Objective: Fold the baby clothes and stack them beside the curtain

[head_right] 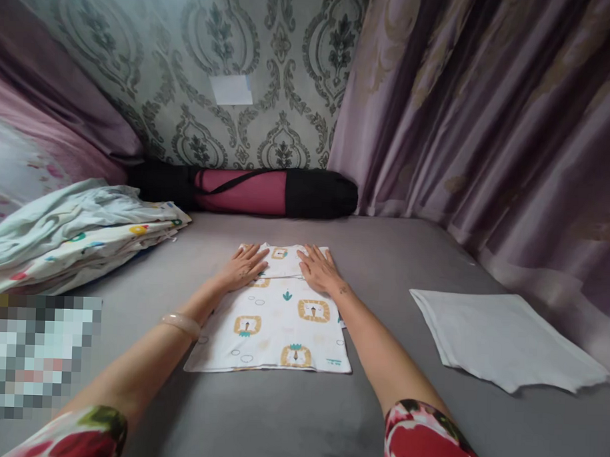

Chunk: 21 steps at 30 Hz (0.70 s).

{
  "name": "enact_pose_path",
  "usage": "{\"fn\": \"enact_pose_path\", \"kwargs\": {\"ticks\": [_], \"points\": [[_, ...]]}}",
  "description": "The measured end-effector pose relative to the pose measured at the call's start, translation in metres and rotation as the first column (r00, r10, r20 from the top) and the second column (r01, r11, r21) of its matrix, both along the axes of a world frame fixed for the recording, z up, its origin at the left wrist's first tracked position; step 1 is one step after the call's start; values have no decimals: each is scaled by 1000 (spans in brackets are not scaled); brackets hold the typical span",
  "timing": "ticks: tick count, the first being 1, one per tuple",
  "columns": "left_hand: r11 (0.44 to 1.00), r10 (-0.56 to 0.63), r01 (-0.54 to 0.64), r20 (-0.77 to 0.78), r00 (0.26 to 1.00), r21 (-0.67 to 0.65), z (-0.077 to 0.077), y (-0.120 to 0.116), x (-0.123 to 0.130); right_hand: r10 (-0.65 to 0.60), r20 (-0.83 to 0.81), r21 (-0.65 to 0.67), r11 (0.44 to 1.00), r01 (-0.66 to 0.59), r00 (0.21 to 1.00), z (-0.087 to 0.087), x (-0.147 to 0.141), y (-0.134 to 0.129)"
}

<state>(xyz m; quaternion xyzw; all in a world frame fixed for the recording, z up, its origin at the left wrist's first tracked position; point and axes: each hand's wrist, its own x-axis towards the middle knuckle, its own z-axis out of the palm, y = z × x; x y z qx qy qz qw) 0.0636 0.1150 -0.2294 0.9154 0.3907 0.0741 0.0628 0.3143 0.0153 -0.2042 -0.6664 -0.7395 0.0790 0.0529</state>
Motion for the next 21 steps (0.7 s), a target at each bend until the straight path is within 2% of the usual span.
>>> {"fn": "enact_pose_path", "kwargs": {"ticks": [8, 13, 16, 21], "points": [[999, -34, 34, 35, 999, 8, 7, -1, -16, 20, -14, -28, 999, -21, 1000, -3, 9, 13], [1000, 6, -5, 82, 997, -18, 6, -22, -47, 88, -16, 104, 991, -86, 996, -1, -22, 16], [998, 39, -32, 121, 992, -52, 6, -34, -61, 102, -33, 71, 992, -100, 994, 1, -40, 10], [994, 102, -86, 313, 944, -66, 8, -40, -67, 103, -23, 4, 995, -103, 994, 0, -44, 14]]}}
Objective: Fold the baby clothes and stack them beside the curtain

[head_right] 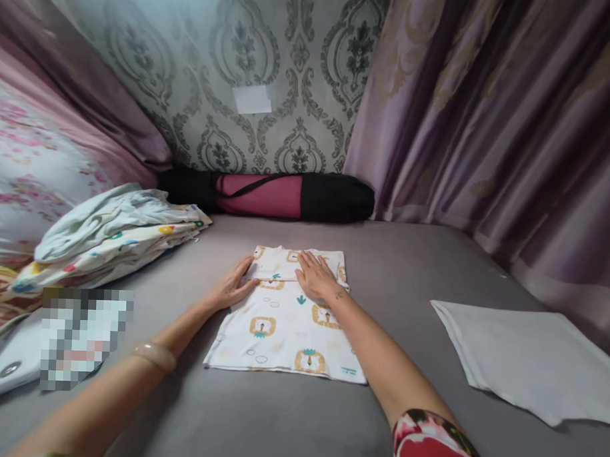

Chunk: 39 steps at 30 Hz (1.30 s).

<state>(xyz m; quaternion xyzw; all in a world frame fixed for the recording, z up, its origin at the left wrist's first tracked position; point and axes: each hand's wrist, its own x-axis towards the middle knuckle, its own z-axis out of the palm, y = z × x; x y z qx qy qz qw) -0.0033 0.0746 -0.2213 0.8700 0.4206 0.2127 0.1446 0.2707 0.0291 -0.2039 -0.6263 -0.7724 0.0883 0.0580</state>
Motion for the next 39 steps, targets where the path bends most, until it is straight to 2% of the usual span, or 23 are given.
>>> {"fn": "enact_pose_path", "kwargs": {"ticks": [3, 7, 10, 16, 21, 23, 27, 32, 35, 39], "points": [[999, 24, -22, 73, 997, -28, 2, -1, 1, -17, 8, 46, 999, 17, 1000, -4, -11, 13], [999, 53, -51, 115, 992, -18, 1, -1, 0, 24, -14, 104, 994, -22, 1000, -7, -45, 26], [995, 98, -97, 107, 989, -15, -2, -2, -1, 34, -28, 60, 998, -33, 999, -3, -62, 28], [995, 98, -98, 111, 989, -11, 0, -4, 0, 36, -15, -28, 999, -36, 999, 0, -62, 34], [995, 95, -95, 121, 988, -6, 3, -2, 0, 45, -22, 99, 994, -43, 999, -13, -84, 50], [995, 97, -98, 135, 986, -1, 0, 0, 0, 68, -29, 124, 990, -64, 997, -18, -98, 58], [996, 77, -84, 189, 979, 27, -11, 5, -1, 70, -46, 84, 994, -66, 997, -26, -119, 74], [998, 21, -29, 168, 986, 47, -24, 12, -4, 27, -87, 72, 997, -21, 996, -35, -126, 82], [997, 14, -24, 148, 989, 68, -25, 14, -6, 34, -140, 57, 998, -27, 990, -26, -124, 80], [997, -7, 1, 84, 996, 76, -20, 15, -6, 38, -265, -2, 999, -40, 963, 6, -113, 63]]}}
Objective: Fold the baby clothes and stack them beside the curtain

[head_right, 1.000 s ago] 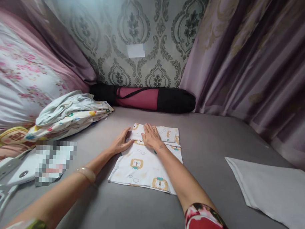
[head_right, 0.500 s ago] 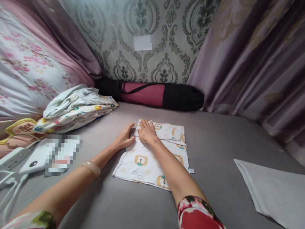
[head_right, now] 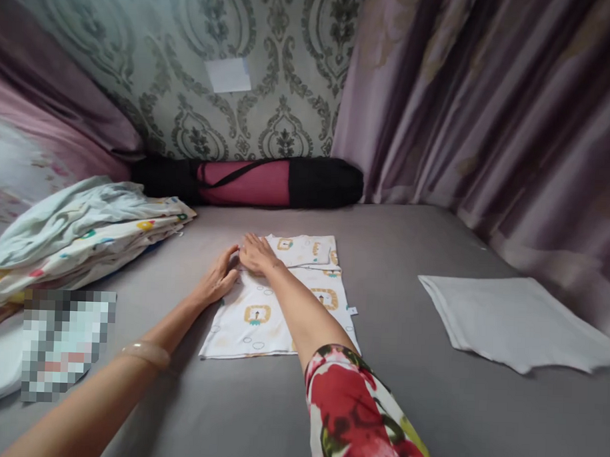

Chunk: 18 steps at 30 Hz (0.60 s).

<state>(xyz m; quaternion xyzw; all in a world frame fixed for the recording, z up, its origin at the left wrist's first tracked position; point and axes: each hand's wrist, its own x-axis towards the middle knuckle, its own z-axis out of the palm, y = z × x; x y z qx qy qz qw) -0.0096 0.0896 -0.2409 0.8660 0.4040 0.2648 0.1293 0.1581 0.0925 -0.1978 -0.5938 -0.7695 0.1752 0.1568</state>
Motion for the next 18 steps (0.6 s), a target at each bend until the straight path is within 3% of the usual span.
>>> {"fn": "enact_pose_path", "kwargs": {"ticks": [3, 6, 12, 18], "points": [[999, -23, 24, -49, 999, 25, 2, -2, 1, -83, -24, 17, 996, 83, 996, 19, 24, -26], [997, -57, 61, -81, 995, 46, 3, -5, 3, -170, 69, 41, 985, 168, 983, 23, 62, -55], [996, -72, 82, -192, 979, 46, 12, -13, 6, -323, 248, 49, 946, 321, 913, 5, 131, -82], [999, -34, 37, -276, 961, 3, 20, -16, 9, -335, 290, 52, 941, 335, 896, -15, 142, -81]]}}
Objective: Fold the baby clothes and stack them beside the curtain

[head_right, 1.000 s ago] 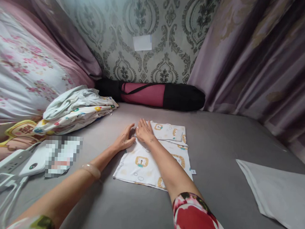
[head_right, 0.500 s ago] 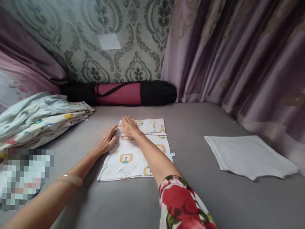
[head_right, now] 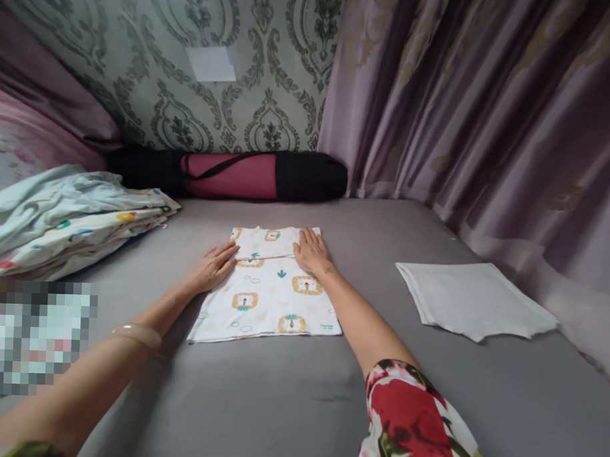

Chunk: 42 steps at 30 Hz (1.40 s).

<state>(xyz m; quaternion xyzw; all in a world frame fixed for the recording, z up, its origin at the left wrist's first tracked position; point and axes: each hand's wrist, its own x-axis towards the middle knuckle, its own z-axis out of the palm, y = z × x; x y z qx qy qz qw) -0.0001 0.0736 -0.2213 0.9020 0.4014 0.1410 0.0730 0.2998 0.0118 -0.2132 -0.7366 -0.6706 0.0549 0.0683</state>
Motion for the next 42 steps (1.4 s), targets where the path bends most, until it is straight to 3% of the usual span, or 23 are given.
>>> {"fn": "enact_pose_path", "kwargs": {"ticks": [7, 11, 15, 18, 21, 25, 29, 36, 42], "points": [[996, 5, -8, 28, 1000, 94, 3, -6, 0, 102, -34, 41, 994, -100, 994, 6, -1, -18], [986, -1, 8, -44, 999, 164, 19, -16, 5, 219, -35, 48, 975, -217, 975, 2, -13, -51], [990, -30, 44, -108, 994, 136, 35, -45, 30, 326, -84, 7, 945, -327, 942, 1, -38, -89], [979, -170, 175, -62, 984, 100, 28, -79, 53, 406, -126, -32, 910, -412, 905, 12, -59, -116], [956, -283, 281, 5, 959, 78, 4, -107, 61, 453, -153, -54, 884, -465, 878, 30, -72, -142], [966, -254, 255, -35, 967, 49, -24, -117, 39, 450, -181, -114, 874, -473, 875, 51, -66, -169], [978, -207, 209, -110, 972, 11, -27, -109, -3, 444, -205, -132, 871, -474, 872, 55, -44, -188], [965, -235, 222, -89, 968, -137, 0, -116, -64, 393, -265, -40, 908, -417, 880, 47, 1, -214], [950, -294, 289, -28, 955, -122, 39, -136, -74, 458, -222, 175, 887, -427, 861, 36, 30, -222]]}}
